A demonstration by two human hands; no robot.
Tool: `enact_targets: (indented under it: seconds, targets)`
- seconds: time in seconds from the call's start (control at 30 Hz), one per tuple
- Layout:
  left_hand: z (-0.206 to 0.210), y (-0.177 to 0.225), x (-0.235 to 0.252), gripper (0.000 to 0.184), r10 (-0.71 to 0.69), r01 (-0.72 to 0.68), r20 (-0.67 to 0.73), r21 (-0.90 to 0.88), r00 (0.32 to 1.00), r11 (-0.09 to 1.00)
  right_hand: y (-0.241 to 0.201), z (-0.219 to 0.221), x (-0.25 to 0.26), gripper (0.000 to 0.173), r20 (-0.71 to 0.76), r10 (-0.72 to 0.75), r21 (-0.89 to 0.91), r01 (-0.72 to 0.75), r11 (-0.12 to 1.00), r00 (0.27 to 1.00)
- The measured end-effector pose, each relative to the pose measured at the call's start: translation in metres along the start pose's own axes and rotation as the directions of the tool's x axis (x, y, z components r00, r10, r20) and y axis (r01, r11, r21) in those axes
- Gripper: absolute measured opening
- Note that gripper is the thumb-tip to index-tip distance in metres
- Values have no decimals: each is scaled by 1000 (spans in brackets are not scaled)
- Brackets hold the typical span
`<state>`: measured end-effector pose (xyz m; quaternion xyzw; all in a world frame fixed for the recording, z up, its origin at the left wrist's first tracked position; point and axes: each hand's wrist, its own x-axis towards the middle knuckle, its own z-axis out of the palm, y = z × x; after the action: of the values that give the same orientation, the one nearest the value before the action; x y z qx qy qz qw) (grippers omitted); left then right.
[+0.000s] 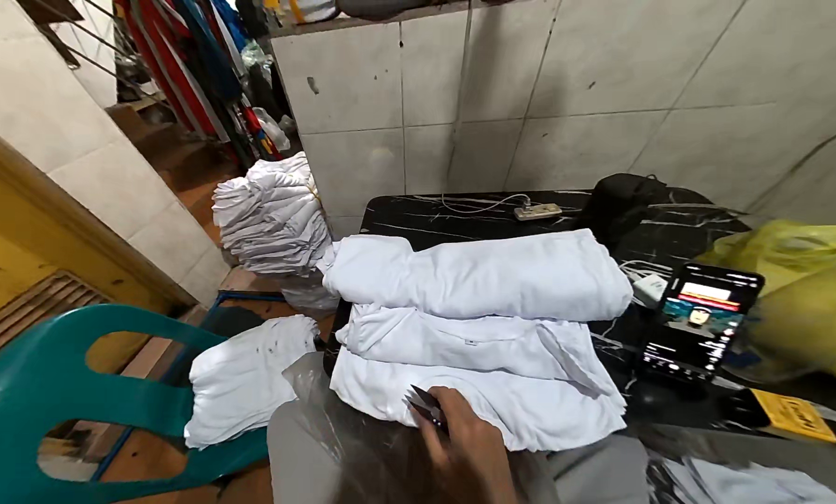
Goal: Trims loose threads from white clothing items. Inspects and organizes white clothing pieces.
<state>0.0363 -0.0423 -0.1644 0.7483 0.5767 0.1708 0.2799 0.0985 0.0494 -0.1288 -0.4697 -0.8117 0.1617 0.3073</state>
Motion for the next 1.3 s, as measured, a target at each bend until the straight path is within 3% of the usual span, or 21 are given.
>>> enact_targets:
  seconds: [0.07, 0.13, 0.17, 0.23, 0.3, 0.4, 0.53, 0.67, 0.77, 0.87, 0.97, 1.03, 1.13, 1.2, 1.3]
  targets:
    - [-23, 10, 21, 32, -161, 163, 194, 4, 968, 987, 5, -6, -2, 34, -18, 33, -75, -34, 997, 999]
    - [0, -26, 6, 21, -41, 28, -202, -66, 978, 997, 17, -17, -8, 36, -47, 96, -153, -102, 983, 994]
    - [0, -42, 2, 16, 18, -52, -400, -73, 916, 996, 25, -23, -11, 36, -55, 127, -176, -135, 975, 990]
    - [-21, -63, -4, 13, 62, -138, -643, -69, 763, 988, 39, -37, -17, 36, -63, 166, -208, -176, 962, 984]
    - [-48, -77, -7, 11, 67, -137, -745, -32, 663, 990, 45, -46, -21, 33, -91, 183, -230, -200, 952, 979]
    - [-65, -86, -1, 16, 54, -53, -786, 26, 616, 998, 47, -44, -23, 31, -155, 177, -232, -210, 950, 972]
    - [-54, -68, 31, 38, -7, 161, -794, 115, 608, 980, 44, -17, -15, 32, -242, 127, -221, -183, 958, 962]
    - [-60, -69, 33, 24, -5, 184, -795, 134, 607, 974, 43, -39, -16, 33, -217, 195, -281, -253, 926, 956]
    - [-69, -68, 24, 26, -38, 218, -790, 122, 612, 968, 51, -67, -24, 27, -115, 363, -251, -380, 890, 925]
    - [-64, -62, 26, 28, -92, 250, -794, 78, 601, 965, 68, -79, -27, 21, -51, 436, 92, -431, 898, 898]
    - [-59, -63, 24, 28, -139, 267, -778, 39, 613, 963, 89, -77, -25, 13, -203, 407, 479, -272, 834, 891]
    - [-58, -65, 19, 27, -153, 264, -757, 27, 635, 964, 98, -84, -24, 18, -248, 428, 582, -219, 783, 869]
    - [-55, -67, 12, 26, -138, 255, -738, 47, 661, 966, 106, -102, -24, 18, -279, 462, 601, -222, 768, 842]
    - [-54, -66, 14, 24, -101, 244, -741, 87, 663, 966, 97, -104, -23, 19, -272, 387, 504, -212, 837, 881]
    - [-55, -63, 27, 24, -27, 226, -759, 159, 651, 961, 71, -77, -23, 29, -80, 292, 255, -264, 930, 953]
